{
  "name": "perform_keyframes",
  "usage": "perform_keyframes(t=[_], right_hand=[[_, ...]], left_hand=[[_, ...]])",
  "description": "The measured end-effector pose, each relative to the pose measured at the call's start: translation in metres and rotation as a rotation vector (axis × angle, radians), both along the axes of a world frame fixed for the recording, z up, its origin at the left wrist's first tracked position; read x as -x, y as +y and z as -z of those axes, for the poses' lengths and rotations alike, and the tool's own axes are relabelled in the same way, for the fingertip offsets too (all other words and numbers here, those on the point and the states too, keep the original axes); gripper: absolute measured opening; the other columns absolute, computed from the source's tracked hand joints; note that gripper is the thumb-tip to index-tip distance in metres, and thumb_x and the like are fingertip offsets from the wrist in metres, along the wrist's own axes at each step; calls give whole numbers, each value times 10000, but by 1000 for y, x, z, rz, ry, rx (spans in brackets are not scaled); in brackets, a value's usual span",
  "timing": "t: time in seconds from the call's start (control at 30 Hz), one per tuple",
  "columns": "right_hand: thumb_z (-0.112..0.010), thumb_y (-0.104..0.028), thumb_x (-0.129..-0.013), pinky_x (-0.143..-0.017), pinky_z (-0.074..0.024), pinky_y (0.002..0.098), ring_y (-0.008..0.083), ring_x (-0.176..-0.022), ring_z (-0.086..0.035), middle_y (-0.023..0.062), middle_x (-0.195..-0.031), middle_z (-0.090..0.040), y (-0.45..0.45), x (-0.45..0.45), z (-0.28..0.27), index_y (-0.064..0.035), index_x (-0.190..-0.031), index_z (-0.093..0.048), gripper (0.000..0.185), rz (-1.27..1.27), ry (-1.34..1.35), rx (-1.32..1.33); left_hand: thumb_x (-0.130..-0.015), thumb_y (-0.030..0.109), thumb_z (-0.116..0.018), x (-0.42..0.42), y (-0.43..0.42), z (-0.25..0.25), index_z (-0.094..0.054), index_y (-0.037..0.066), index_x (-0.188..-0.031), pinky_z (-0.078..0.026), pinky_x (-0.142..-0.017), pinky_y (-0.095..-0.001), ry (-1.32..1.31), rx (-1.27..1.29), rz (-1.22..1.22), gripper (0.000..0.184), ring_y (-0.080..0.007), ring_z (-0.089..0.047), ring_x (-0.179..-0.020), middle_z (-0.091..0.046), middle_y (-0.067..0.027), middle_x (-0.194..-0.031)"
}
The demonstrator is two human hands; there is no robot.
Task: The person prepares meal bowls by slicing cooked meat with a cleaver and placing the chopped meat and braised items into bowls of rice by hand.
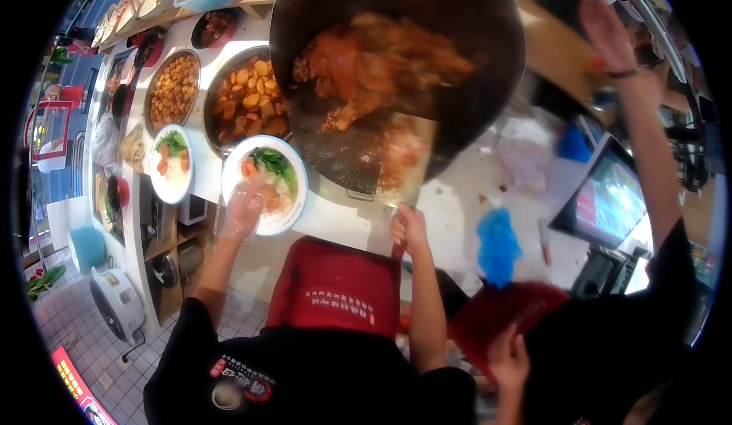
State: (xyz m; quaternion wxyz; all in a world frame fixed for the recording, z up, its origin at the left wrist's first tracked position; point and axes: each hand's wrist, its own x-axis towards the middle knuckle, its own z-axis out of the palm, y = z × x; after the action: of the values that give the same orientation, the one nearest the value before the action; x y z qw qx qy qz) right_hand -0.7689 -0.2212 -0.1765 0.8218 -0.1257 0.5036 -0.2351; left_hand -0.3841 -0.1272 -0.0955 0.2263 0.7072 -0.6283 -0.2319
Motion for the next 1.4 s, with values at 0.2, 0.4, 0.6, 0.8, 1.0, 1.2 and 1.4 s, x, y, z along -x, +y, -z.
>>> perform_keyframes(t=[0.2,0.4,0.6,0.8,1.0,1.2,1.4], right_hand=[[-529,-360,-978,-332,-240,264,87,-356,-265,-13,-501,-322,3,-1,-1,-117,-749,-427,350,7,-19,-13],[-516,-350,-984,-333,-234,260,88,-354,-262,-13,-502,-319,0,2,-2,-115,-755,-421,342,-4,-29,-11],[-507,-351,-990,-333,-220,262,89,-353,-256,-11,-502,-306,0,4,1,-114,-762,-415,341,-19,-20,0],[-503,-350,-991,-332,-224,265,90,-355,-256,-11,-501,-303,0,6,1,-115,-766,-420,335,-21,-36,-5],[-502,-349,-991,-332,-238,262,92,-357,-267,-11,-499,-308,-2,6,4,-116,-767,-423,333,-30,-45,16],[-504,-351,-991,-331,-250,262,90,-356,-273,-14,-499,-315,-1,7,7,-116,-766,-426,334,-17,-57,22],[-504,-347,-993,-332,-251,261,89,-357,-274,-11,-502,-322,-1,6,3,-115,-764,-430,334,-20,-45,25]], left_hand=[[-853,30,-583,8,-4,-2,-456,17,-1379,-454,-992,-404,3,71,-224,541,-306,-580,-1169,-608,-192,-1245],[-843,68,-583,-24,22,3,-305,17,-1481,-498,-903,-357,323,-159,-380,698,-290,-604,-1095,-492,-209,-1383],[-761,68,-659,15,-3,22,-599,4,-1076,-492,-865,-399,-52,-217,-347,327,-368,-607,-1014,-542,-277,-1186],[-733,88,-674,27,-7,21,-656,-16,-895,-481,-834,-425,4,-248,-403,193,-392,-605,-1012,-586,-292,-1137],[-747,92,-676,21,-3,47,-670,-36,-899,-512,-762,-431,42,-279,-467,199,-393,-652,-821,-655,-258,-853],[-767,109,-675,28,-8,51,-654,-38,-896,-509,-767,-443,-44,-316,-508,197,-398,-653,-837,-649,-262,-844],[-791,122,-662,24,-7,53,-634,-19,-966,-513,-798,-454,-76,-394,-501,226,-391,-643,-887,-644,-250,-905]])
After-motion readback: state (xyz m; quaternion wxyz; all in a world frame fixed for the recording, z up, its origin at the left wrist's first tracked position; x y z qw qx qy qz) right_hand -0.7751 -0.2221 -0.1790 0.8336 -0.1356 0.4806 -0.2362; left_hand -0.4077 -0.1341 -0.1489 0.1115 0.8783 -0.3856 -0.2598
